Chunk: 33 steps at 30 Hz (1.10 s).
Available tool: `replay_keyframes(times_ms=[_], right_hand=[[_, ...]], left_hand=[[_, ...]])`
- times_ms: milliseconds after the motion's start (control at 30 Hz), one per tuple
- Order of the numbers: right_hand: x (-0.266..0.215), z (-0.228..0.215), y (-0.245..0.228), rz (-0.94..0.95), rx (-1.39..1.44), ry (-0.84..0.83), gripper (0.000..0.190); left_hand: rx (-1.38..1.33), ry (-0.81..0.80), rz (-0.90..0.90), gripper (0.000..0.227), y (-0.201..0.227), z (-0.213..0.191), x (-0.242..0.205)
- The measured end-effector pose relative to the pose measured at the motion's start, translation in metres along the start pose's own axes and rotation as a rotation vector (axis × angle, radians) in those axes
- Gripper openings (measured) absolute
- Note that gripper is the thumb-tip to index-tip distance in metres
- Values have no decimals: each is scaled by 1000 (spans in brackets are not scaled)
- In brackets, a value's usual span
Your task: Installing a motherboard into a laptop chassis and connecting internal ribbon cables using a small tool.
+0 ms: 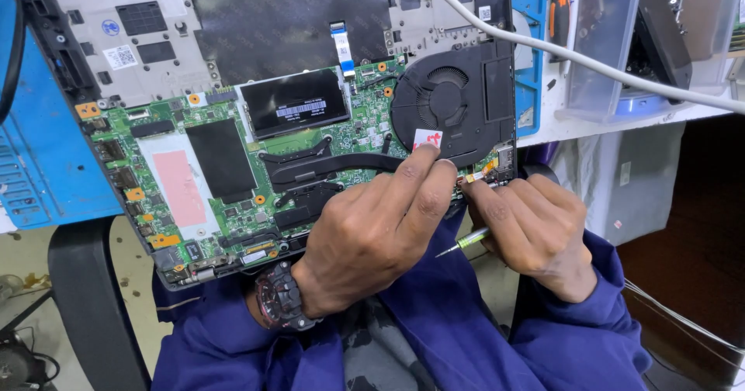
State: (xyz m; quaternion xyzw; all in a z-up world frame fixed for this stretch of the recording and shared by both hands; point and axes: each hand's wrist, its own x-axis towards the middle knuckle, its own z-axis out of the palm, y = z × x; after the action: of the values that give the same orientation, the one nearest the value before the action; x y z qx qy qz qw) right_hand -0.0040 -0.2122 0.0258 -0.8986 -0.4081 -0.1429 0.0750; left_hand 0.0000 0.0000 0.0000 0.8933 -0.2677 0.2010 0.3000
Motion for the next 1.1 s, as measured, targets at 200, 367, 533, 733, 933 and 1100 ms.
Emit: replay_keyframes(times_ms=[200,367,533,733,933,1100], right_hand=[[-2,2,1,19,34,-47,16],[-7,8,0,45,88,-27,14],[-2,5,-2,101,143,-89,6],[2,3,-1,114,190,-136,9],[-4,5,0,96,182,-144,22],[-3,2,-4,100,122,-165,24]], left_hand=[[1,11,7,12,-1,0,0],[6,28,-1,10,-1,-1,-1],[32,36,-3,10,-2,1,-3],[39,57,0,10,-4,0,-3],[55,71,-8,9,-4,0,-3],[67,77,-9,9,-4,1,-4]])
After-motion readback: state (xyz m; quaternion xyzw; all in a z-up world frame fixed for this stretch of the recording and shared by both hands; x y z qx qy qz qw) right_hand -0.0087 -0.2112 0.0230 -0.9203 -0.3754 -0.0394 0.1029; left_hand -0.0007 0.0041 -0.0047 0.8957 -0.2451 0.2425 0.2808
